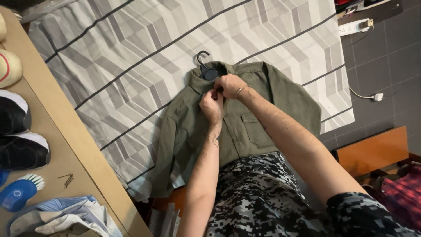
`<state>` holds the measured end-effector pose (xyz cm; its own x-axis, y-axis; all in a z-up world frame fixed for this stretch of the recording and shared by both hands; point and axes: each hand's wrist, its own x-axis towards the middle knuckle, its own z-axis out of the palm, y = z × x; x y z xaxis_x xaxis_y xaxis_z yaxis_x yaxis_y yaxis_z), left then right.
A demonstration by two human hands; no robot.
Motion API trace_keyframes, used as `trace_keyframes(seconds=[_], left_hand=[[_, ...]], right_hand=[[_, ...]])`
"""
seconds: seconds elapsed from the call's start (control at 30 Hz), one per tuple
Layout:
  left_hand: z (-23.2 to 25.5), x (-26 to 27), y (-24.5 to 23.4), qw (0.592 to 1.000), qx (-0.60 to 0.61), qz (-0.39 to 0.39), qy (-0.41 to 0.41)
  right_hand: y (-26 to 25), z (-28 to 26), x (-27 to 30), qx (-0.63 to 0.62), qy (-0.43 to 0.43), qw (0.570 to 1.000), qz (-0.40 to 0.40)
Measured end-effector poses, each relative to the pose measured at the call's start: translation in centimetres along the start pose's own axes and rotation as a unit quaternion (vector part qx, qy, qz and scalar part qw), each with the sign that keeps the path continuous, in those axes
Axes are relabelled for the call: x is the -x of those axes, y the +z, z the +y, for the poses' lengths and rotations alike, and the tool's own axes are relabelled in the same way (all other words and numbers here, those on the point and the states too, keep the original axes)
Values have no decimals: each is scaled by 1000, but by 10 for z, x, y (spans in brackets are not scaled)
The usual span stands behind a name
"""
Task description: The person is organizing shirts by placing them on hangers, buttoning the top buttons, and hanging them on a clothing rack.
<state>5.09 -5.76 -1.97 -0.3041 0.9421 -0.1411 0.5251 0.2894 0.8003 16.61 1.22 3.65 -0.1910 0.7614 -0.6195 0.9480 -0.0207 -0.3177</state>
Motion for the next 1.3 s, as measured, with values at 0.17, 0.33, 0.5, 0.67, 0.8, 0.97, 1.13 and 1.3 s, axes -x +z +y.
trace_keyframes(seconds=[0.17, 0.33, 0.5, 0.67, 0.8, 0.97, 1.13, 1.3], left_hand=[[8, 3, -12, 998, 13, -32, 44], [15, 9, -25, 995, 48, -65, 61], [6, 6, -21, 994, 58, -59, 77], [11, 4, -20, 994, 58, -65, 61], [0, -1, -16, 996, 22, -62, 66], [-6, -1, -19, 993, 9, -53, 109], [-16, -3, -15, 986, 2, -48, 161], [-16, -1, -19, 984, 25, -54, 165]], right_hand=[[7, 12, -13, -57, -10, 998, -11], [-2, 14, -10, -19, -60, 998, -9], [-5, 13, -12, -3, -70, 997, -25], [-9, 2, -14, 54, -45, 997, -40], [-1, 8, -25, 40, -39, 998, -27], [-8, 8, -22, -9, -16, 1000, -22], [-7, 9, -28, 0, -3, 999, -52], [-12, 5, -24, -6, -4, 998, -57]])
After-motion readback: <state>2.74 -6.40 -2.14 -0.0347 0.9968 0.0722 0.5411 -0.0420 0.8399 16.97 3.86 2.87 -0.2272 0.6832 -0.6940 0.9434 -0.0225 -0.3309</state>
